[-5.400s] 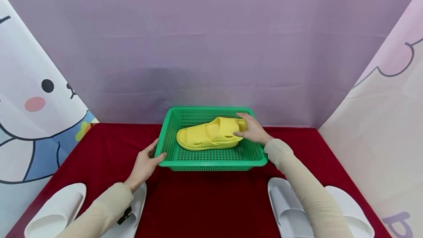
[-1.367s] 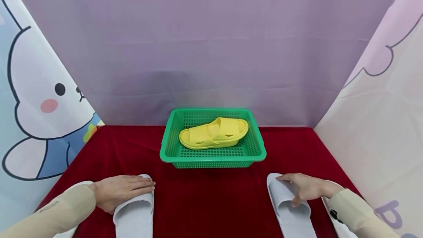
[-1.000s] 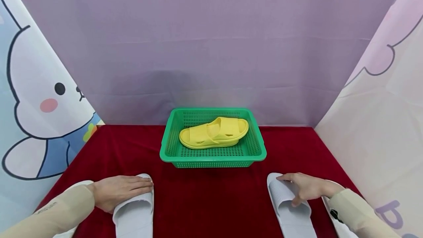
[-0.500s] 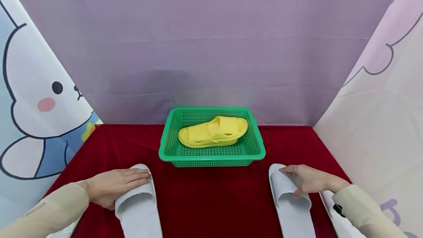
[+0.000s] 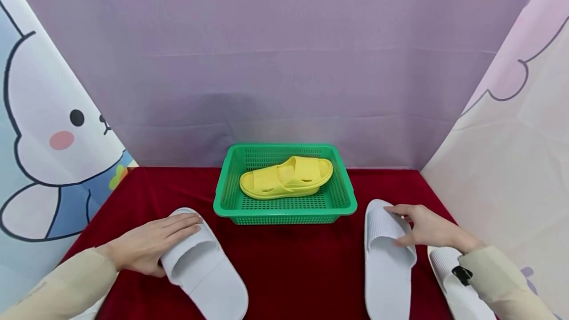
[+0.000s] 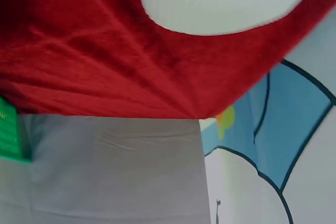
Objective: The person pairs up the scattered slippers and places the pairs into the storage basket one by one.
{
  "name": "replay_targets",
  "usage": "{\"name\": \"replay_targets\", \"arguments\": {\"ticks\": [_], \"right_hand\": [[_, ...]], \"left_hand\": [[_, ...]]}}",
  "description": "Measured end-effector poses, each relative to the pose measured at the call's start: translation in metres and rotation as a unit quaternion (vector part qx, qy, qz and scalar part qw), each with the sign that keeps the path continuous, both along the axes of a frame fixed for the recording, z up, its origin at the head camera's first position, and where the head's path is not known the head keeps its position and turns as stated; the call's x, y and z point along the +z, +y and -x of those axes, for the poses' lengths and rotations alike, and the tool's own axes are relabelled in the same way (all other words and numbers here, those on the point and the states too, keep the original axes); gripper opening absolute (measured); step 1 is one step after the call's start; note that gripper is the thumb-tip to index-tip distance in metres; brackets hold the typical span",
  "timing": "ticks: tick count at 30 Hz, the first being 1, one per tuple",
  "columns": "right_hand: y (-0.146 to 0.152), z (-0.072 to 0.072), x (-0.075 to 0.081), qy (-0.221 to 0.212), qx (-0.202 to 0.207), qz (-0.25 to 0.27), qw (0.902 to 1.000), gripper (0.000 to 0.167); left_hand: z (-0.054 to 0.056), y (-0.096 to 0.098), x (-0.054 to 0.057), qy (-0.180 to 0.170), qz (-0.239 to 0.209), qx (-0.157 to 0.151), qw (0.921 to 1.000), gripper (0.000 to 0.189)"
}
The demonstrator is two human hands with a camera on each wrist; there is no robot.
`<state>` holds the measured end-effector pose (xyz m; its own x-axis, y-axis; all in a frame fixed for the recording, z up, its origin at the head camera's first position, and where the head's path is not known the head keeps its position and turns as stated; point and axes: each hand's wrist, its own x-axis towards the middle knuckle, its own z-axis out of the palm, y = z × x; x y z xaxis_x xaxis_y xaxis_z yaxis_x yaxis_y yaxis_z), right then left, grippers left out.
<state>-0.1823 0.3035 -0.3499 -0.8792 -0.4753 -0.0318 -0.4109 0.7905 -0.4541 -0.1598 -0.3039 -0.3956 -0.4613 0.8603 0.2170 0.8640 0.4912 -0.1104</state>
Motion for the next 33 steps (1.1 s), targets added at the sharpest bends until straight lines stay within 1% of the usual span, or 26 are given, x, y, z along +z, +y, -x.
{"name": "replay_targets", "arguments": {"ticks": [3, 6, 9, 12, 16, 19, 22, 25, 29, 33], "right_hand": [[-0.002, 0.001, 0.006, 0.009, -0.008, 0.024, 0.9996, 0.072], [-0.003, 0.002, 0.010, 0.010, -0.023, 0.049, 0.9985, 0.073], [-0.006, 0.003, 0.013, 0.011, -0.054, 0.063, 0.9965, 0.076], [-0.010, 0.004, 0.016, 0.018, -0.089, 0.071, 0.9934, 0.079], [-0.015, 0.004, 0.021, 0.031, -0.127, 0.076, 0.9885, 0.081], [-0.018, 0.004, 0.024, 0.050, -0.144, 0.079, 0.9852, 0.081], [-0.022, 0.006, 0.026, 0.070, -0.159, 0.088, 0.9810, 0.080], [-0.027, 0.008, 0.029, 0.087, -0.176, 0.097, 0.9757, 0.080], [-0.035, 0.010, 0.031, 0.097, -0.198, 0.110, 0.9691, 0.079], [-0.042, 0.012, 0.031, 0.108, -0.212, 0.122, 0.9637, 0.076]], "left_hand": [[-0.001, 0.005, 0.004, 0.011, -0.032, -0.010, 0.9994, 0.115], [-0.002, 0.009, 0.008, 0.025, -0.056, -0.010, 0.9981, 0.114], [-0.003, 0.014, 0.016, 0.044, -0.067, 0.005, 0.9968, 0.113], [-0.002, 0.019, 0.026, 0.058, -0.075, 0.024, 0.9952, 0.107], [0.003, 0.026, 0.040, 0.072, -0.080, 0.036, 0.9935, 0.100], [0.008, 0.031, 0.047, 0.078, -0.078, 0.054, 0.9923, 0.097], [0.011, 0.036, 0.050, 0.090, -0.079, 0.078, 0.9897, 0.099], [0.013, 0.041, 0.051, 0.105, -0.085, 0.103, 0.9855, 0.104], [0.014, 0.049, 0.050, 0.113, -0.100, 0.128, 0.9802, 0.106], [0.015, 0.055, 0.051, 0.125, -0.115, 0.144, 0.9749, 0.107]]}}
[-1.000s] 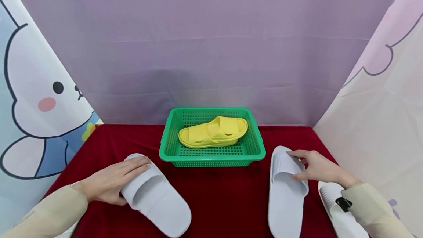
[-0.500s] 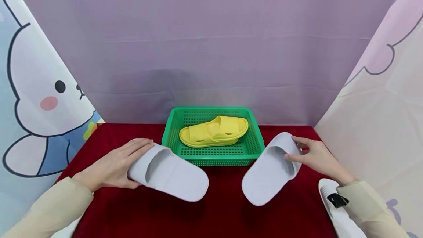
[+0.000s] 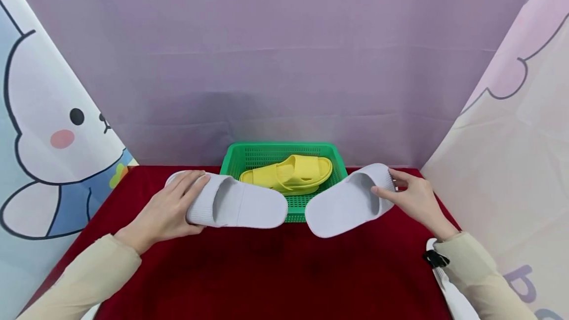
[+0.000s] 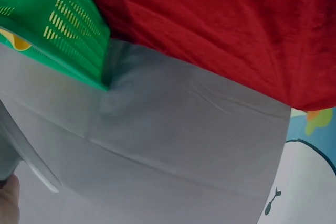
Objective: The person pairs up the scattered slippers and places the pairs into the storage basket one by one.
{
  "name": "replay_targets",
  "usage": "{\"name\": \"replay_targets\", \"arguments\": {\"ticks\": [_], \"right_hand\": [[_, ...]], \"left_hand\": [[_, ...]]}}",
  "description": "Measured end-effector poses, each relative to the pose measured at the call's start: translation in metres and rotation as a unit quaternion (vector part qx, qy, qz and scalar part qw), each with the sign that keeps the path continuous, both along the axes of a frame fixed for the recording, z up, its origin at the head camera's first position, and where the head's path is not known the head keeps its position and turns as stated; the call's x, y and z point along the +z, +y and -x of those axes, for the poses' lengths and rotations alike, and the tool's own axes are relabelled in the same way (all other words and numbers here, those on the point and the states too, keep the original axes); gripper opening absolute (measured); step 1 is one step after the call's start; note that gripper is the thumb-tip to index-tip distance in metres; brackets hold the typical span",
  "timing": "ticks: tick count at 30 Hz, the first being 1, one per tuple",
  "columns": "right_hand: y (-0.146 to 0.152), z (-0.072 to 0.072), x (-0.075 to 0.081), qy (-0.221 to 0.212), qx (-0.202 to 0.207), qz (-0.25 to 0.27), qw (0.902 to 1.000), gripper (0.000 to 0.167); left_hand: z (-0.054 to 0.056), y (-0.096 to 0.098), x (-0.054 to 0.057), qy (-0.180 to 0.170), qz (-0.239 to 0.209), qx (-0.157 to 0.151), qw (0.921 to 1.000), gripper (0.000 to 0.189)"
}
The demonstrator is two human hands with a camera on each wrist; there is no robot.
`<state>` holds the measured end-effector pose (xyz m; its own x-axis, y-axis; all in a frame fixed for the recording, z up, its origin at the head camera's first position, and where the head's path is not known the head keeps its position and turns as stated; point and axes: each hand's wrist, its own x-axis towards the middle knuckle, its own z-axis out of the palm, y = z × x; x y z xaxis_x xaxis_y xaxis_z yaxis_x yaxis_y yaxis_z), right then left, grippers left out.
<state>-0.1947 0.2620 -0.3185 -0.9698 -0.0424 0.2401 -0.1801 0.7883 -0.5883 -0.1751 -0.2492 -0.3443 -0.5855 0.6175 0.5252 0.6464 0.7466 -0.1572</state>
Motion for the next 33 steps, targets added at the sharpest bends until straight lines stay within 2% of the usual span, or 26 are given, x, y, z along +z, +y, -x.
{"name": "replay_targets", "arguments": {"ticks": [13, 22, 33], "right_hand": [[-0.019, 0.012, -0.006, 0.077, -0.056, 0.022, 0.9952, 0.074], [-0.035, 0.021, -0.009, 0.075, -0.075, 0.057, 0.9927, 0.081], [-0.050, 0.022, -0.009, 0.072, -0.078, 0.072, 0.9918, 0.082]], "left_hand": [[0.010, 0.017, 0.006, 0.026, -0.036, 0.045, 0.9980, 0.103], [0.017, 0.035, 0.002, 0.024, -0.058, 0.050, 0.9968, 0.100], [0.025, 0.053, -0.002, 0.038, -0.069, 0.038, 0.9962, 0.100]]}}
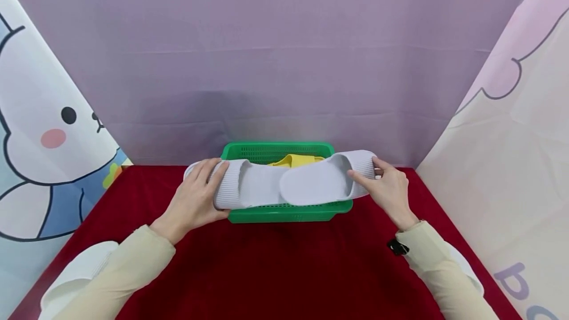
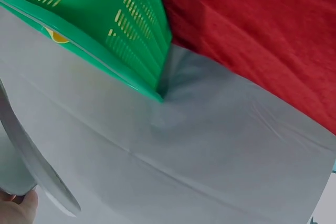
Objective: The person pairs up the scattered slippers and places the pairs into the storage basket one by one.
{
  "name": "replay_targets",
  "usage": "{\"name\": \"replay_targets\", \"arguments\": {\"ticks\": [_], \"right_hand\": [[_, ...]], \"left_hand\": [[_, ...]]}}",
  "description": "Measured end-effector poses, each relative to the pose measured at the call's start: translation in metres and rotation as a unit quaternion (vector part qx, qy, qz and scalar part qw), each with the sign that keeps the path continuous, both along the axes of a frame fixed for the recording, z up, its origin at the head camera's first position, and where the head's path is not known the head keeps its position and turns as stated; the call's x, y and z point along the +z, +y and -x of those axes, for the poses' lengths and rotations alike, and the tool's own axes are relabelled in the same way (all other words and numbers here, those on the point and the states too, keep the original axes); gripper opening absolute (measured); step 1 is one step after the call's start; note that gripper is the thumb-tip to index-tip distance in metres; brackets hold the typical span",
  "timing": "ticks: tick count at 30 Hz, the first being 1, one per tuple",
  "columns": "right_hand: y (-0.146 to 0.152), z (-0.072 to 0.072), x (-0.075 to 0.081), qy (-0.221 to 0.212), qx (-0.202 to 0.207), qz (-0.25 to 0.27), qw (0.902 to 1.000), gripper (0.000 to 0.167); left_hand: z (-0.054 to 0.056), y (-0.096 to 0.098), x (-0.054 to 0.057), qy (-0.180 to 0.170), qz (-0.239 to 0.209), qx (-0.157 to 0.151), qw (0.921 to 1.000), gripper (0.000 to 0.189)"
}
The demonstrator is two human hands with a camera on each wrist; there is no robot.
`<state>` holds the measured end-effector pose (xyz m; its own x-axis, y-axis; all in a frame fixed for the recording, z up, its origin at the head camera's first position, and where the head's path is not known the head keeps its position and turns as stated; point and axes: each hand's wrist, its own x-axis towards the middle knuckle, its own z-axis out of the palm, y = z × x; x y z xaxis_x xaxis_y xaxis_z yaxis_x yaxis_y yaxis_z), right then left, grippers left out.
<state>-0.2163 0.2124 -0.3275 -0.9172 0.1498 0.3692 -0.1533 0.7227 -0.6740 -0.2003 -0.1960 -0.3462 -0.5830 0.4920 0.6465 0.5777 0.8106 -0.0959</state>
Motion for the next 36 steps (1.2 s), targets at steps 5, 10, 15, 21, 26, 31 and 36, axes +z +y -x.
{"name": "replay_targets", "arguments": {"ticks": [5, 10, 15, 21, 26, 31, 36], "right_hand": [[-0.008, 0.001, -0.003, 0.014, 0.001, -0.016, 0.9998, 0.082], [-0.017, 0.002, -0.006, 0.041, -0.001, -0.040, 0.9983, 0.081], [-0.024, 0.003, -0.007, 0.058, -0.006, -0.060, 0.9965, 0.080], [-0.033, 0.004, -0.008, 0.050, 0.000, -0.075, 0.9960, 0.080], [-0.043, 0.003, -0.008, 0.040, 0.009, -0.073, 0.9965, 0.081], [-0.053, 0.001, -0.009, 0.037, 0.013, -0.073, 0.9966, 0.078], [-0.062, 0.000, -0.010, 0.036, 0.013, -0.077, 0.9963, 0.074]], "left_hand": [[0.001, 0.006, 0.000, 0.000, -0.006, -0.002, 1.0000, 0.101], [0.002, 0.012, -0.002, 0.004, -0.013, -0.002, 0.9999, 0.101], [0.004, 0.017, -0.004, 0.015, -0.019, -0.009, 0.9997, 0.100], [0.004, 0.021, -0.007, 0.021, -0.025, -0.013, 0.9994, 0.099], [0.006, 0.022, -0.009, 0.021, -0.028, -0.012, 0.9993, 0.099], [0.007, 0.027, -0.010, 0.021, -0.018, -0.011, 0.9996, 0.100], [0.009, 0.031, -0.012, 0.026, -0.007, -0.010, 0.9996, 0.103]]}}
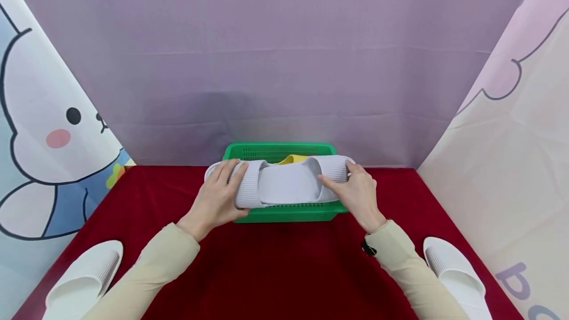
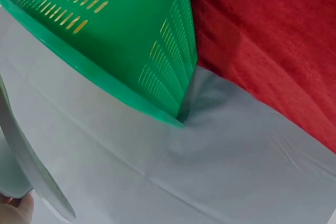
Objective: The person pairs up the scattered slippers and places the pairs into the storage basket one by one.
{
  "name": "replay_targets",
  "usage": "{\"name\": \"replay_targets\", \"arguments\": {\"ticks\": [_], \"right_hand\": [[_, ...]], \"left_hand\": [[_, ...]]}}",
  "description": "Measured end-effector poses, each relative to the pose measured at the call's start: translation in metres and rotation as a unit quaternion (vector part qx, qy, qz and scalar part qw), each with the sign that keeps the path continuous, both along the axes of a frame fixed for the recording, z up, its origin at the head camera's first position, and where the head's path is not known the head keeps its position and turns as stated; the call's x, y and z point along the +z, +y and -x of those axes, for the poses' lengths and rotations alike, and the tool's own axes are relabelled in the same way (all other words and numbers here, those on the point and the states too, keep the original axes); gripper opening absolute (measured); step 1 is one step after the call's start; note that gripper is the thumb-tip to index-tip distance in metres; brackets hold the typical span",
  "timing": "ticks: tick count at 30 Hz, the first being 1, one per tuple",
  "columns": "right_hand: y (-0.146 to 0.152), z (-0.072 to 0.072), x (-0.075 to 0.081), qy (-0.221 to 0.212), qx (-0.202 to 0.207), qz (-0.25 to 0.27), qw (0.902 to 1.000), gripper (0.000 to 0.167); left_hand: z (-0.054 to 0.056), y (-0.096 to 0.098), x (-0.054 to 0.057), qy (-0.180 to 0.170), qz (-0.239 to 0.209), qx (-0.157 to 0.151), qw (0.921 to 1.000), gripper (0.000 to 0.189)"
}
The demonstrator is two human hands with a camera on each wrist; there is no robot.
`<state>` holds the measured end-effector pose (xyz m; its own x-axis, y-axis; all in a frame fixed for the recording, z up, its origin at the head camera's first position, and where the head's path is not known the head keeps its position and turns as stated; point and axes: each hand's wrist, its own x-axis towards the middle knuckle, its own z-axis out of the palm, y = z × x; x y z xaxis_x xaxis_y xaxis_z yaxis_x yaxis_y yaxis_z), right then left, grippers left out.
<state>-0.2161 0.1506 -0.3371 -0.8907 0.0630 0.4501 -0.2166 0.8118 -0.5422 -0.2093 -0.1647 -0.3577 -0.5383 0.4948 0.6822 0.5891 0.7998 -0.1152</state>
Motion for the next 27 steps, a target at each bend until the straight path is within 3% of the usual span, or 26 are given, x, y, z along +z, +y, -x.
{"name": "replay_targets", "arguments": {"ticks": [15, 22, 27], "right_hand": [[-0.013, -0.002, -0.003, -0.003, 0.011, -0.002, 0.9999, 0.068], [-0.024, -0.006, -0.004, -0.017, 0.010, -0.009, 0.9998, 0.082], [-0.026, -0.006, -0.005, -0.020, 0.008, -0.009, 0.9997, 0.083]], "left_hand": [[0.006, 0.006, -0.007, 0.024, 0.014, -0.006, 0.9996, 0.102], [0.007, 0.011, -0.010, 0.030, 0.020, -0.007, 0.9993, 0.099], [0.007, 0.014, -0.013, 0.032, 0.018, -0.008, 0.9993, 0.100]]}}
